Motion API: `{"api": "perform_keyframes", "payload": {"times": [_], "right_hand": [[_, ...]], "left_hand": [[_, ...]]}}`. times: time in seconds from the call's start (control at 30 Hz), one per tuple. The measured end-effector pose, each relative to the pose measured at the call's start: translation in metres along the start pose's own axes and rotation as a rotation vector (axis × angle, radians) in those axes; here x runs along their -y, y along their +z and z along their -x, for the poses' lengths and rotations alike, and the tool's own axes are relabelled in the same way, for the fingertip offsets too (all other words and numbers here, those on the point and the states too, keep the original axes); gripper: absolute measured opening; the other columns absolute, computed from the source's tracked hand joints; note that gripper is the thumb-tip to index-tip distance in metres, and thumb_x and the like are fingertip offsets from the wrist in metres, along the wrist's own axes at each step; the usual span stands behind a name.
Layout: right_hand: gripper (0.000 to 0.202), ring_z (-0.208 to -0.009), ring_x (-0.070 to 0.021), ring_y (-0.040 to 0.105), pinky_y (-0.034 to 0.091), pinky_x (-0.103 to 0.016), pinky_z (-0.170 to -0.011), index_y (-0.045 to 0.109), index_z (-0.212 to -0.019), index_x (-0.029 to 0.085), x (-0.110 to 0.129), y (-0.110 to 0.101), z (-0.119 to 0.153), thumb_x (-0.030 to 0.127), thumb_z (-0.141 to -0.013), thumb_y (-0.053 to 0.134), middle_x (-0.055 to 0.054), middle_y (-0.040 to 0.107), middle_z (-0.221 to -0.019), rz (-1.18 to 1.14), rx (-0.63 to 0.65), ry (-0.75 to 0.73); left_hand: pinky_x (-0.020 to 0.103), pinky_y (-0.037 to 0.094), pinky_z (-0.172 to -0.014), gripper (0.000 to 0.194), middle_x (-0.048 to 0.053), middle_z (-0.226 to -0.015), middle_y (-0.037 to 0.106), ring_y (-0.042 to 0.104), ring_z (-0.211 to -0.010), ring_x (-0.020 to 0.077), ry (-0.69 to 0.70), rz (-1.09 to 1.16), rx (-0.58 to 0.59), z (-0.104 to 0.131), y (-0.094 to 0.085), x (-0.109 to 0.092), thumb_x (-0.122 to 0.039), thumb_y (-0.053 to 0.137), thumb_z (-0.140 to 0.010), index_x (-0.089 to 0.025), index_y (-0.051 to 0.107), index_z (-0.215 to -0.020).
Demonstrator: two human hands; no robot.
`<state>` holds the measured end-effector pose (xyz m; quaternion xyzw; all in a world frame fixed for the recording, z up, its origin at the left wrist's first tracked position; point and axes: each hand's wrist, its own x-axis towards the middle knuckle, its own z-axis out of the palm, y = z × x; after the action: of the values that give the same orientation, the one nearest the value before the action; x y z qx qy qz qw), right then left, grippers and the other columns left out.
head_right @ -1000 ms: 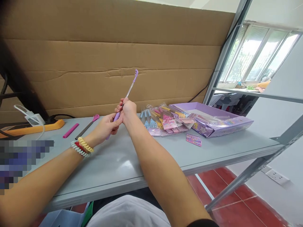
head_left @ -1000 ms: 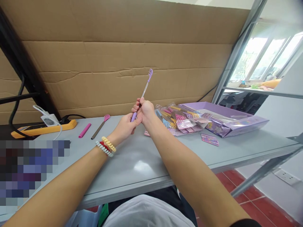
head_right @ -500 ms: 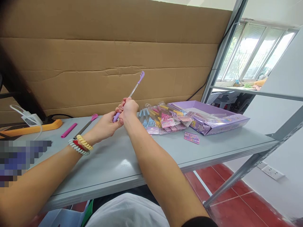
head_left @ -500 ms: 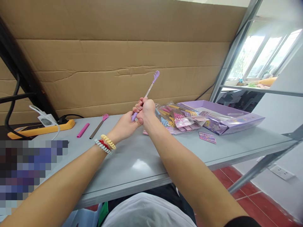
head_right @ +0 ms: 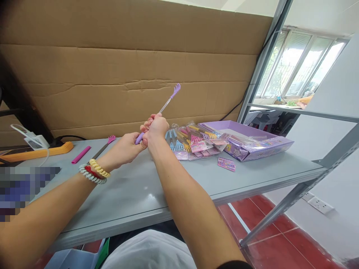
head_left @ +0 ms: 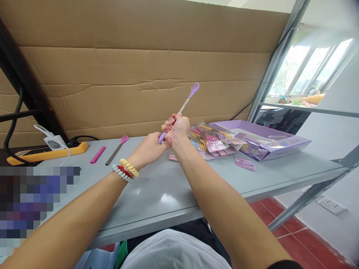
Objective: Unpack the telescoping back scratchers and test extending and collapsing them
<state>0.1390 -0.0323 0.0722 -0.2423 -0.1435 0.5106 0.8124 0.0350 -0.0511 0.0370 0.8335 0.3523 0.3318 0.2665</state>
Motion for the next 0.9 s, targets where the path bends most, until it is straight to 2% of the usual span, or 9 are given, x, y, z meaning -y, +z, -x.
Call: {"api": "perform_keyframes", "payload": {"times": [0.3, 0.43, 0.6, 0.7, 0.8, 0.9], "right_hand": [[0.030, -0.031, -0.0023, 0.020, 0.017, -0.017, -0.031, 0.037, -0.068, 0.018, 0.006, -0.002, 0.001, 0.030, -0.095, 0.031, 0.010, 0.028, -0.045, 0.014, 0.062, -0.038], [0.031, -0.032, -0.0023, 0.019, 0.016, -0.017, -0.031, 0.038, -0.067, 0.018, 0.008, -0.003, 0.003, 0.030, -0.095, 0.031, 0.009, 0.029, -0.045, -0.015, 0.091, -0.038], [0.032, -0.032, -0.0027, 0.017, 0.016, -0.017, -0.031, 0.036, -0.068, 0.018, 0.012, -0.004, 0.006, 0.029, -0.097, 0.028, 0.009, 0.026, -0.046, 0.013, 0.137, -0.029], [0.033, -0.033, -0.0033, 0.016, 0.015, -0.017, -0.032, 0.037, -0.068, 0.019, 0.016, -0.004, 0.010, 0.031, -0.097, 0.027, 0.009, 0.023, -0.047, 0.044, 0.254, 0.000], [0.033, -0.034, -0.0037, 0.014, 0.015, -0.017, -0.032, 0.038, -0.067, 0.019, 0.022, -0.007, 0.015, 0.034, -0.096, 0.032, 0.009, 0.022, -0.048, 0.080, 0.415, 0.002], [0.034, -0.034, -0.0041, 0.014, 0.015, -0.017, -0.032, 0.038, -0.067, 0.019, 0.026, -0.010, 0.017, 0.035, -0.096, 0.033, 0.009, 0.022, -0.048, 0.086, 0.505, -0.011]], "left_hand": [[0.021, 0.020, -0.041, 0.042, -0.005, -0.048, 0.031, 0.026, -0.041, 0.0063, -0.035, -0.029, 0.036, 0.000, 0.003, -0.005, -0.050, 0.047, -0.082, -0.019, 0.032, -0.057], [0.021, 0.018, -0.038, 0.044, -0.006, -0.048, 0.028, 0.023, -0.039, 0.0052, -0.099, 0.042, 0.078, 0.003, 0.002, -0.012, -0.051, 0.049, -0.082, -0.019, 0.032, -0.057], [0.019, 0.018, -0.033, 0.037, -0.007, -0.048, 0.024, 0.020, -0.036, 0.0049, -0.270, 0.281, 0.142, 0.007, 0.004, -0.020, -0.046, 0.053, -0.082, -0.021, 0.035, -0.062], [0.018, 0.016, -0.031, 0.035, -0.009, -0.047, 0.022, 0.017, -0.037, 0.0046, -0.325, 0.495, 0.203, 0.010, 0.004, -0.021, -0.041, 0.058, -0.080, -0.022, 0.033, -0.065], [0.016, 0.011, -0.032, 0.038, -0.011, -0.048, 0.017, 0.011, -0.038, 0.0041, -0.322, 0.718, 0.324, 0.012, 0.003, -0.018, -0.037, 0.063, -0.077, -0.023, 0.029, -0.068], [0.016, 0.010, -0.033, 0.043, -0.011, -0.048, 0.015, 0.008, -0.039, 0.0035, -0.314, 0.852, 0.476, 0.013, 0.002, -0.013, -0.036, 0.064, -0.076, -0.023, 0.024, -0.066]]}}
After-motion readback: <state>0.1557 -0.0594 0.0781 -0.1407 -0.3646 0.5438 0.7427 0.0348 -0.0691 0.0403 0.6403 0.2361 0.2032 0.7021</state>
